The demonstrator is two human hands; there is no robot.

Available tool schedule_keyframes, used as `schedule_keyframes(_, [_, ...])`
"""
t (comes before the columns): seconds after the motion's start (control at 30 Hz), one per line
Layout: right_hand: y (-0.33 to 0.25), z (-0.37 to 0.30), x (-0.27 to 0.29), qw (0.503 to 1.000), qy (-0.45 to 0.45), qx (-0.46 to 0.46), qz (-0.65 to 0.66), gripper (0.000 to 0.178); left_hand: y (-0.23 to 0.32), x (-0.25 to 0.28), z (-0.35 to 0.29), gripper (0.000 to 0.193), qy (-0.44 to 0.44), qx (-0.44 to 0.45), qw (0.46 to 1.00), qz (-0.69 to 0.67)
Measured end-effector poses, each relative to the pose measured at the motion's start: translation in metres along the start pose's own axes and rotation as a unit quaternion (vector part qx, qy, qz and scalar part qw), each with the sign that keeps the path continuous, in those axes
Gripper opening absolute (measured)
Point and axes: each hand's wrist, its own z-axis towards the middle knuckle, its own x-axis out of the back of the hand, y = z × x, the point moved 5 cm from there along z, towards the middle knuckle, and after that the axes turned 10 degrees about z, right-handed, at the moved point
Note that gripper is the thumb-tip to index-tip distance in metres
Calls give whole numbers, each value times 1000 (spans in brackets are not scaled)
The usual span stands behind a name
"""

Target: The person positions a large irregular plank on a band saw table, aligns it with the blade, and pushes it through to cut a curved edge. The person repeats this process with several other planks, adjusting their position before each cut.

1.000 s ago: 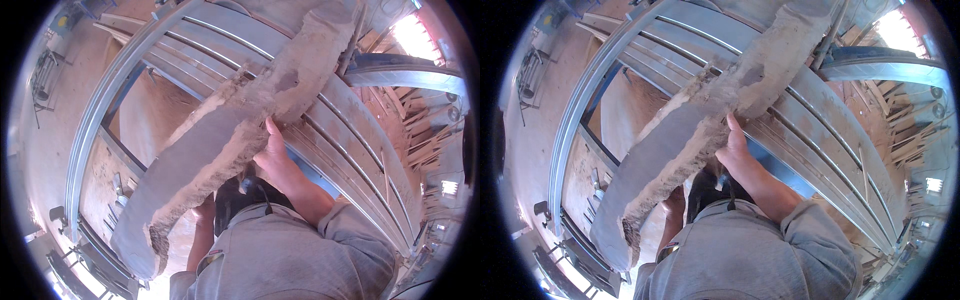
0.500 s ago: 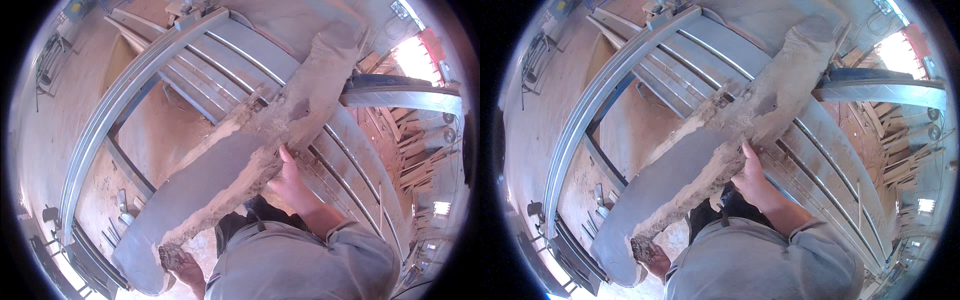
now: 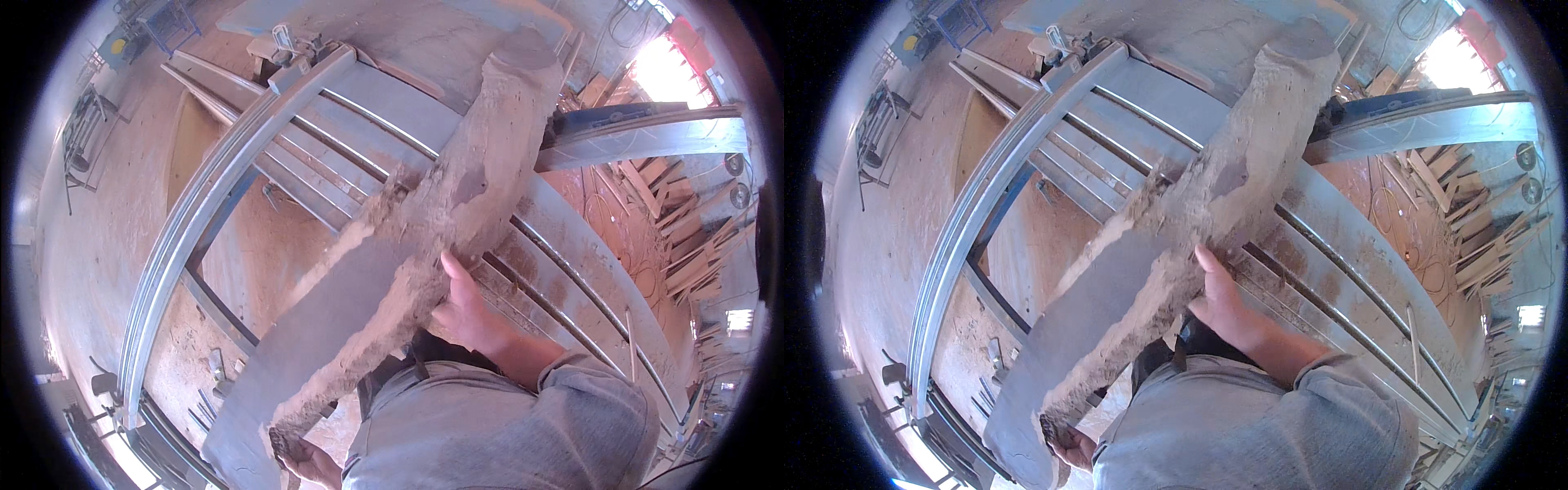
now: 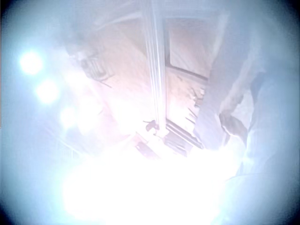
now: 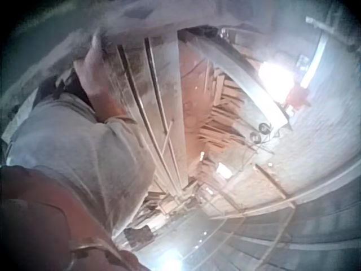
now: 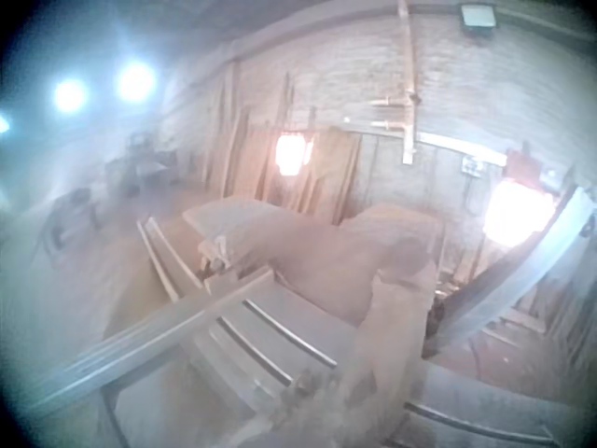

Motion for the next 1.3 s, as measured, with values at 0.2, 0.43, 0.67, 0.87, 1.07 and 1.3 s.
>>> schedule_keyframes(0.2, [-43, 66, -52, 982, 38, -28, 182, 54, -35, -130, 12, 54, -119, 55, 990, -48])
schedule_keyframes(0.43, [-62, 144, -68, 994, 72, -43, 75, 47, -97, -238, 106, 42, -151, 123, 976, -100])
schedule_keyframes(0.67, [88, 29, -75, 705, -325, 48, -628, 34, -178, -250, 143, 34, -168, 164, 966, -106])
schedule_keyframes(0.87, [152, 39, -31, 459, -315, -8, -831, 47, -200, -258, 122, 35, -89, 199, 960, -176])
schedule_keyframes(1.07, [158, 42, -33, 439, -331, -11, -835, 51, -199, -260, 109, 34, -137, 204, 959, -141])
schedule_keyframes(1.3, [158, 39, -40, 448, -334, 32, -829, 40, -263, -256, 78, 41, -283, 311, 907, -4])
